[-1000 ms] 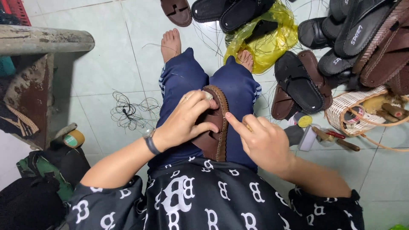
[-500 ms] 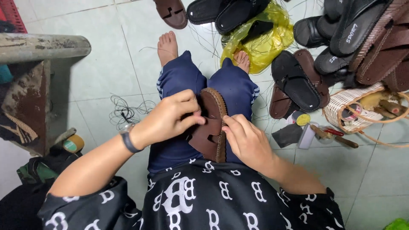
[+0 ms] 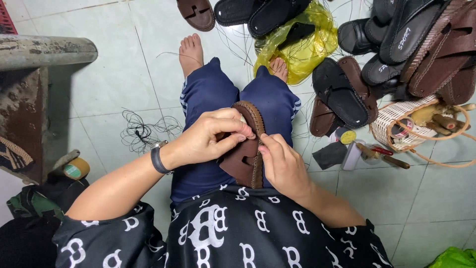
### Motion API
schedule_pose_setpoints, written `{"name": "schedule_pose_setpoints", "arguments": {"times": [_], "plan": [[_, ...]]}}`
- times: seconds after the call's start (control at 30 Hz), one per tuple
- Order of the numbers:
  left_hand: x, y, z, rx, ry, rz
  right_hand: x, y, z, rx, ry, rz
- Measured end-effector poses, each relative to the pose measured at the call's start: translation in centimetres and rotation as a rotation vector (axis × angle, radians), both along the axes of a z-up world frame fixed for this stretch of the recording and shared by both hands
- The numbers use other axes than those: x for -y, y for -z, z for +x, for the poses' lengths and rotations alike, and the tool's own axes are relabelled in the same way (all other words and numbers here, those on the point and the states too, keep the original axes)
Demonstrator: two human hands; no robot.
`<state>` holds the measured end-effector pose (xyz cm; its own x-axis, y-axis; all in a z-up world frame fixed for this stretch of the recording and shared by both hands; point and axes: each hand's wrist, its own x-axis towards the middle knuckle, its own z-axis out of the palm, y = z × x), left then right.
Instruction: Hand-stitching the leather upper of a sandal to its sole using a needle and thread.
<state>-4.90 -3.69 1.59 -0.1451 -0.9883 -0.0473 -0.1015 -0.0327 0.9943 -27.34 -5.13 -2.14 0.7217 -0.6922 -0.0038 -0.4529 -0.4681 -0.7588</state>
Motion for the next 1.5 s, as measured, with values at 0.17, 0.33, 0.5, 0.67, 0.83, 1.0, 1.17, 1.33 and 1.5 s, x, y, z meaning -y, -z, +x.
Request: {"name": "schedule_pose_setpoints", "arguments": {"times": [0.17, 0.33, 0.5, 0.67, 0.83, 1.0, 1.17, 1.33, 1.5], "plan": [[-0.2, 0.0, 0.1, 0.229, 0.041, -0.100, -0.1, 0.4, -0.4, 0.015, 0.000, 0.002], [-1.3, 1.6, -0.1, 0.450, 0.104, -0.203, -0.4, 0.4, -0.3, 0.019, 0.031, 0.007], [-0.4, 2.3, 0.4, 0.510, 0.229, -0.260, -0.2, -0.2, -0.3, 0.001, 0.080, 0.009], [0.0, 2.5, 1.1, 0.435, 0.361, -0.268, 2.3, -3.1, -1.2, -0.220, -0.159, -0.351], [-0.7, 2.2, 2.5, 0.538, 0.337, -0.373, 4.8, -6.8, -5.6, -0.548, -0.373, -0.156], [-1.7, 2.4, 2.6, 0.695, 0.189, -0.499, 3.0, -6.8, -0.3, -0.170, -0.443, 0.361], [-4.1, 3.9, 2.4, 0.736, 0.129, -0.502, -0.7, -2.0, -0.2, 0.181, -0.114, 0.519], [-4.4, 4.1, 1.8, 0.658, 0.011, -0.509, -0.2, -1.8, 0.1, -0.071, 0.089, -0.052], [-4.8, 6.7, 5.9, 0.724, -0.169, -0.585, 0.3, -1.7, -4.6, 0.461, 0.325, 0.842]]}}
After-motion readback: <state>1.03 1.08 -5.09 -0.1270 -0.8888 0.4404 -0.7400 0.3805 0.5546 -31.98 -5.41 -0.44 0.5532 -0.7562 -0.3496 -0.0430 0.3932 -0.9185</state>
